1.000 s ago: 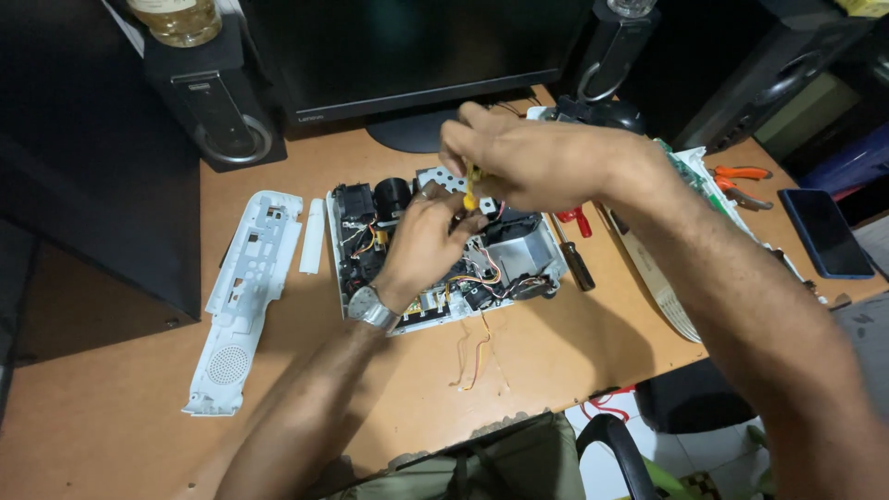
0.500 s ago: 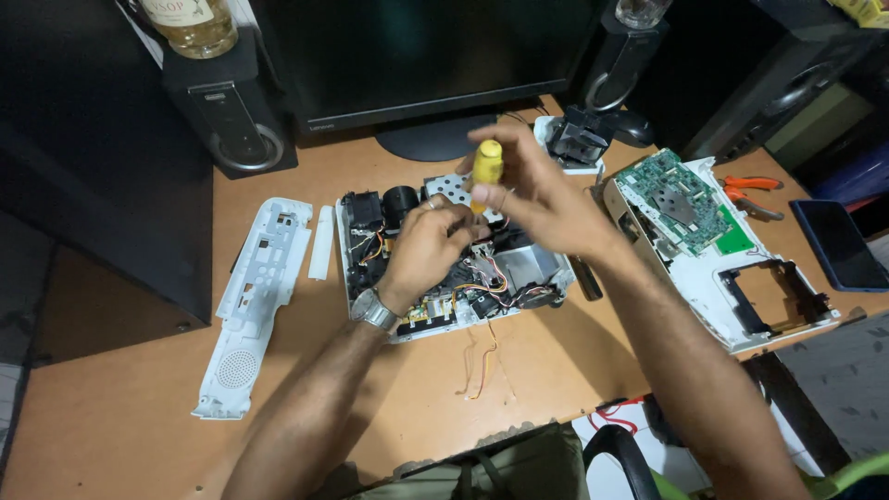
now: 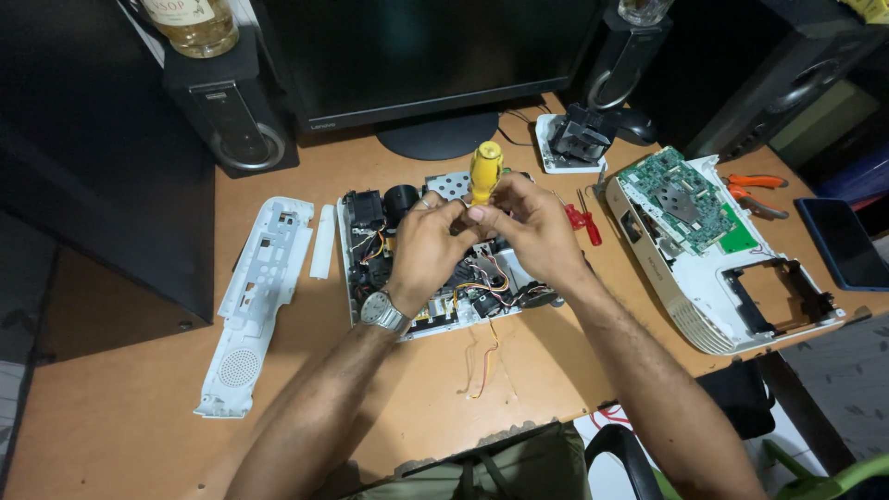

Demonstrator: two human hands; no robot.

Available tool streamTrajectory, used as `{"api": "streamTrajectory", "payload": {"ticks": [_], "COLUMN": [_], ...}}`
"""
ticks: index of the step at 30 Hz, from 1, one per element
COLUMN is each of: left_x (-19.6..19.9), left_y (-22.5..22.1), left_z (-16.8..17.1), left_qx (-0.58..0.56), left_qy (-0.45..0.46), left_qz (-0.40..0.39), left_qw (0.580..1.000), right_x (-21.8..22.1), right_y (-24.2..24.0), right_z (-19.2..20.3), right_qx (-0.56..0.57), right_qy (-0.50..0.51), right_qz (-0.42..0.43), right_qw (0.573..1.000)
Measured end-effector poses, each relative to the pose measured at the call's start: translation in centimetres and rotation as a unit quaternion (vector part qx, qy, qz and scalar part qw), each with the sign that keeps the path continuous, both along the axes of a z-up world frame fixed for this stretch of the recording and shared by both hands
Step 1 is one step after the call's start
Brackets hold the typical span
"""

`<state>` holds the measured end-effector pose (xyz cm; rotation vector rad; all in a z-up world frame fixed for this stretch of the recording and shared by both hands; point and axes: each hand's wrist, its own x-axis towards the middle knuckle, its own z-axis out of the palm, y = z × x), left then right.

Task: Disassembling a projector by removing screws and disconnecting internal wiring to extract the lens assembly.

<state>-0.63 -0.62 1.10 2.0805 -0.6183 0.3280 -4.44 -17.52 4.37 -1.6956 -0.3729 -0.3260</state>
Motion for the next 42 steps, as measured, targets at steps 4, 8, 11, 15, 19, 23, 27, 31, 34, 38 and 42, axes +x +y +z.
{"api": "streamTrajectory", "payload": {"ticks": [4,8,11,15,19,23,27,31,34,38,42], "left_x": [-1.0,0.8,1.1,0.6,0.2,0.1,-0.2,0.1,0.2,0.2,-0.1], "left_y": [0.3,0.5,0.6,0.5,0.6,1.0,1.5,2.3,2.5,2.7,2.9], "left_z": [1.9,-0.1,-0.4,0.1,1.0,1.7,2.8,3.3,3.5,4.0,4.5], "left_qx": [0.001,0.034,0.050,0.048,0.053,0.047,0.040,0.056,0.053,0.051,0.039], "left_qy": [0.010,0.035,0.041,0.056,0.064,0.065,0.077,0.077,0.076,0.084,0.074], "left_qz": [-0.009,-0.041,-0.041,-0.028,-0.020,-0.023,-0.042,-0.056,-0.066,-0.070,-0.082], "left_qw": [1.000,0.998,0.997,0.997,0.996,0.997,0.995,0.994,0.993,0.993,0.993], "right_x": [-1.6,-1.5,-1.3,-0.4,-0.6,-0.9,-1.4,-1.5,-1.8,-2.2,-2.6], "right_y": [1.0,0.9,0.6,0.4,0.6,0.5,1.0,1.0,1.3,1.6,1.8], "right_z": [2.3,2.4,1.2,-0.6,-1.1,-1.1,-0.6,-0.6,-0.3,0.5,1.3], "right_qx": [-0.034,-0.017,-0.032,-0.024,0.021,0.023,0.027,0.018,-0.006,-0.033,-0.037], "right_qy": [-0.011,-0.008,-0.007,-0.007,0.035,0.027,0.028,0.010,0.002,-0.013,-0.026], "right_qz": [0.005,0.029,0.020,-0.014,-0.032,-0.054,-0.062,-0.058,-0.056,-0.056,-0.047], "right_qw": [0.999,0.999,0.999,1.000,0.999,0.998,0.997,0.998,0.998,0.998,0.998]}}
